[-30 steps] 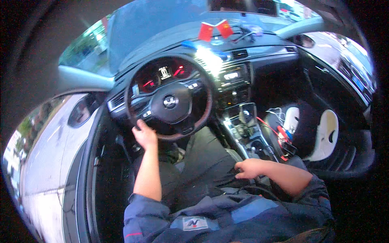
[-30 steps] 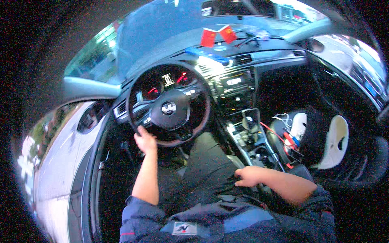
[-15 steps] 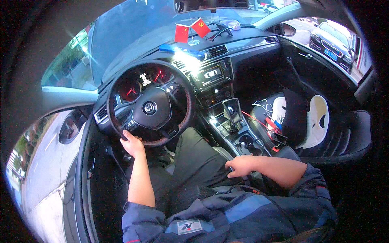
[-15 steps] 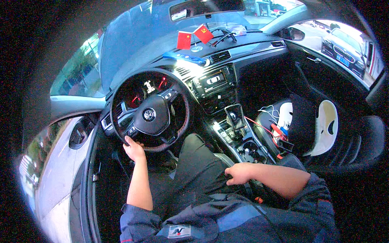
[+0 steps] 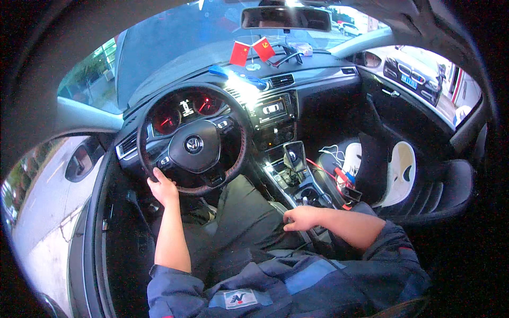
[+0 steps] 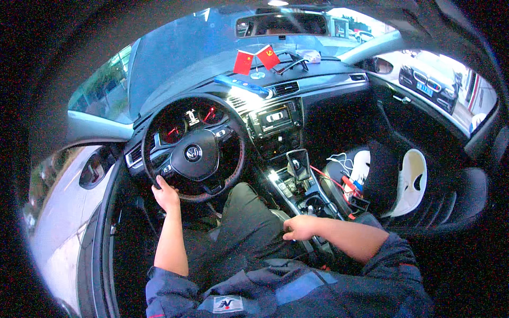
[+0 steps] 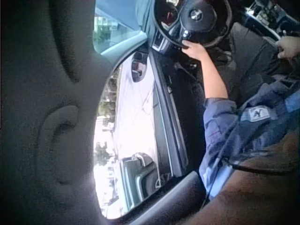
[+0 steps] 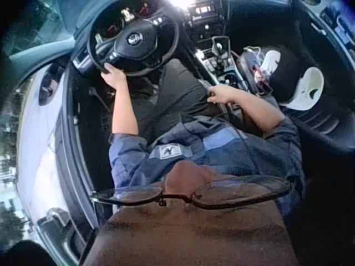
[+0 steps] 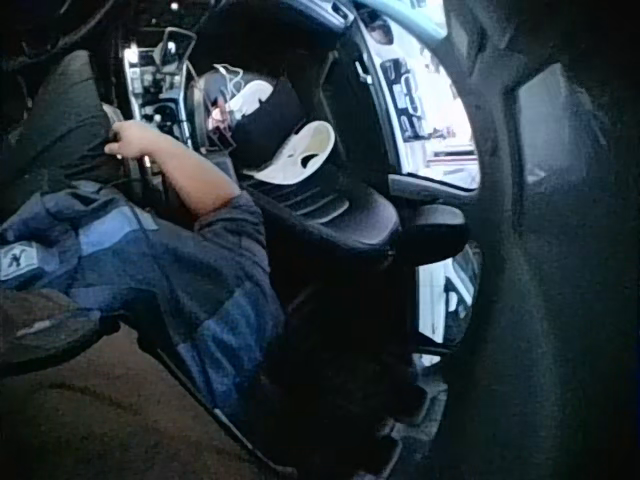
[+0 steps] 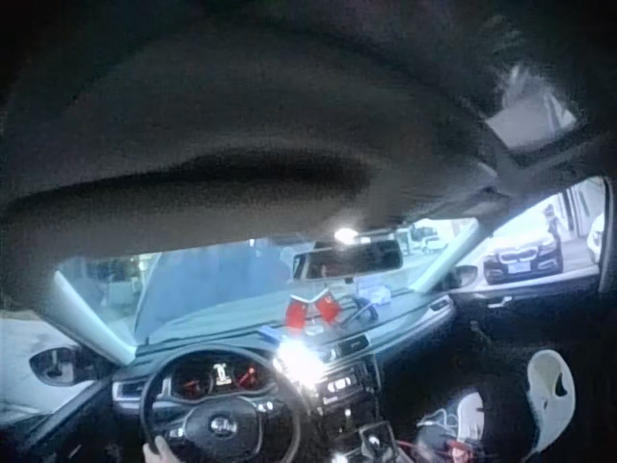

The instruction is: The person works on the center console of a car, using a red-handled screwdriver to remove and reinstall the gear shift lever boot. They also drive the car briefly, steering and shifting gears, then return to the console to continue the repair.

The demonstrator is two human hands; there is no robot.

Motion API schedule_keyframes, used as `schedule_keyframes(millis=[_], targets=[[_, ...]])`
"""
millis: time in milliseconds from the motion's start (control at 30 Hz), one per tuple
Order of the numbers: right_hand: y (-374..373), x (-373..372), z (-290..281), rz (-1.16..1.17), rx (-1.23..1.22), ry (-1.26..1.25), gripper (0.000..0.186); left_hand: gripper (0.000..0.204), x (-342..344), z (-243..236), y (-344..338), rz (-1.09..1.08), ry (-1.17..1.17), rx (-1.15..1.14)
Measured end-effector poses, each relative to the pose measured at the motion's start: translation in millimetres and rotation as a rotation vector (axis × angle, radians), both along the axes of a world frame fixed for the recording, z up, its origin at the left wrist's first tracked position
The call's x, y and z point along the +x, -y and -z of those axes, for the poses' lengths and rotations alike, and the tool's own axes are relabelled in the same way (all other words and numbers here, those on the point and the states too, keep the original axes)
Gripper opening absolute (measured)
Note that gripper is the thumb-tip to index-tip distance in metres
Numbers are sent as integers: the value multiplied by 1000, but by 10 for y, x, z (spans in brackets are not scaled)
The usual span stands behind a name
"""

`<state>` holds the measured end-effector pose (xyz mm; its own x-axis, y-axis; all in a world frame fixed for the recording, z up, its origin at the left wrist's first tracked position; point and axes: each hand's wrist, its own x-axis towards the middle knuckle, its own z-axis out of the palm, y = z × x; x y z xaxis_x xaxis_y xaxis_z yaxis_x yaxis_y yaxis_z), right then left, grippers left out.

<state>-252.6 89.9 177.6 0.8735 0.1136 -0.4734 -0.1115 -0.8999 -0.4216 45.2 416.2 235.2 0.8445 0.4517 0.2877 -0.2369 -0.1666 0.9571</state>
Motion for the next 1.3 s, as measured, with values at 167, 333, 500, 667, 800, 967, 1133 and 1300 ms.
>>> schedule_keyframes(millis=[167, 333, 500, 667, 800, 967, 1133, 1300], targets=[[317, 223, -86, 127, -171, 262, 48, 75, 128, 62, -65, 21, 39, 22], [879, 822, -194, 390, -291, 673, 31, 80, 241, 111, -107, -3, -50, 44], [1121, 1219, -260, 494, -411, 532, 39, 87, 191, 98, -99, 49, -2, 38], [1160, 1375, -190, 501, -333, 408, 47, 90, 215, 89, -117, 31, -8, 56], [1215, 1470, -127, 509, -313, 392, 53, 94, 239, 96, -113, 13, -21, 41], [1310, 1607, -124, 398, -398, 355, 46, 94, 181, 42, -73, -18, -22, 47], [1312, 1776, -76, 367, -435, 309, 41, 98, 138, -6, -62, 30, -16, 23], [1306, 1840, 2, 386, -443, 296, 44, 95, 195, 48, -92, 29, 18, 49]])
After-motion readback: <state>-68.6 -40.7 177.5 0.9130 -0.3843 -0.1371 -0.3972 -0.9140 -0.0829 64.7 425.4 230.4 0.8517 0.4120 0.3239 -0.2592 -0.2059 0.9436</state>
